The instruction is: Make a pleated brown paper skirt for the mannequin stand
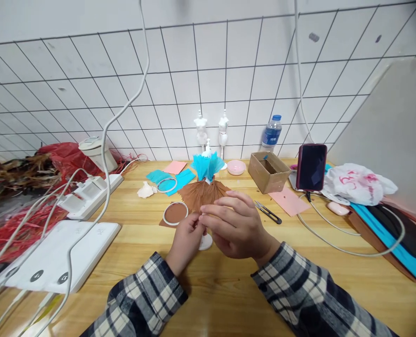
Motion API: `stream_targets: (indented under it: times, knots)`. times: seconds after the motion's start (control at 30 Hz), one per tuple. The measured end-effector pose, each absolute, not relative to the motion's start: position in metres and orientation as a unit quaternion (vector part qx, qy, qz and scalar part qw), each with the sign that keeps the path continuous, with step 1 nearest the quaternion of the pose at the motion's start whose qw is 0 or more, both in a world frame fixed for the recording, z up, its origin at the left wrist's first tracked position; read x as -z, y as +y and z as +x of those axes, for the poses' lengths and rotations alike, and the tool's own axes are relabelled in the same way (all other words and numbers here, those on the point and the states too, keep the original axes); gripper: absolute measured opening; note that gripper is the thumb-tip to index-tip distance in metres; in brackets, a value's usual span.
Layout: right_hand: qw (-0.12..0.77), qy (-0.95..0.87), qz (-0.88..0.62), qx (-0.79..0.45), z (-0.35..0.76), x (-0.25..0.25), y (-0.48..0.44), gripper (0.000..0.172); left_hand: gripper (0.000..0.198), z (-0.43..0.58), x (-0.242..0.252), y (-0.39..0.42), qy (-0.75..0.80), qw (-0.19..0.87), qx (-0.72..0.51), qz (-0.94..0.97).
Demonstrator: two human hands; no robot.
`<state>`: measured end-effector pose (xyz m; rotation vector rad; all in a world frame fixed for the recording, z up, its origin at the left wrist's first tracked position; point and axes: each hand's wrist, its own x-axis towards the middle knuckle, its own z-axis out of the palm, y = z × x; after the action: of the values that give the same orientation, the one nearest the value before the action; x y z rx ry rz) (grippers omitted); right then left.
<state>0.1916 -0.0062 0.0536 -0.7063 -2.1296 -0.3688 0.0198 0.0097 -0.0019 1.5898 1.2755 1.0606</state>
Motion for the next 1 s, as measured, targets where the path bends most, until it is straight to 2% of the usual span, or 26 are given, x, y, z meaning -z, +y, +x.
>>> stream_targets:
  times: [0.2, 0.3, 0.37, 0.43, 0.53, 0.67, 0.73, 0.87, 1.0]
  knots:
    - [0.498, -0.781, -0.333, 0.174, 0.194, -0.022, -0.007, 0.038, 0.028, 0.019, 0.009, 0.013, 0.546, 0.373, -0.431, 0.613]
    - [0.55, -0.734, -0.375, 0.136, 0.198, -0.001, -0.004, 0.028, 0.022, 0.018, 0.017, 0.017, 0.554, 0.356, -0.437, 0.612]
    - [0.57, -0.716, -0.384, 0.123, 0.201, 0.007, -0.002, 0.027, 0.019, 0.017, 0.022, 0.019, 0.548, 0.343, -0.446, 0.619]
    - [0.562, -0.726, -0.376, 0.13, 0.201, 0.01, -0.001, 0.036, 0.019, 0.018, 0.024, 0.019, 0.538, 0.34, -0.452, 0.625]
    - [0.493, -0.773, -0.367, 0.156, 0.196, 0.009, -0.002, 0.047, 0.025, 0.021, 0.023, 0.016, 0.515, 0.345, -0.445, 0.646]
    - [0.384, -0.823, -0.389, 0.156, 0.191, 0.006, -0.003, 0.052, 0.026, 0.024, 0.021, 0.016, 0.484, 0.362, -0.439, 0.664]
    - [0.356, -0.837, -0.386, 0.151, 0.19, 0.006, -0.002, 0.052, 0.024, 0.025, 0.021, 0.017, 0.48, 0.371, -0.443, 0.661]
    - [0.363, -0.853, -0.344, 0.149, 0.192, 0.006, -0.004, 0.04, 0.016, 0.024, 0.023, 0.018, 0.474, 0.378, -0.457, 0.65]
    - [0.433, -0.849, -0.274, 0.127, 0.198, 0.007, -0.014, 0.035, 0.021, 0.021, 0.027, 0.016, 0.481, 0.432, -0.464, 0.606]
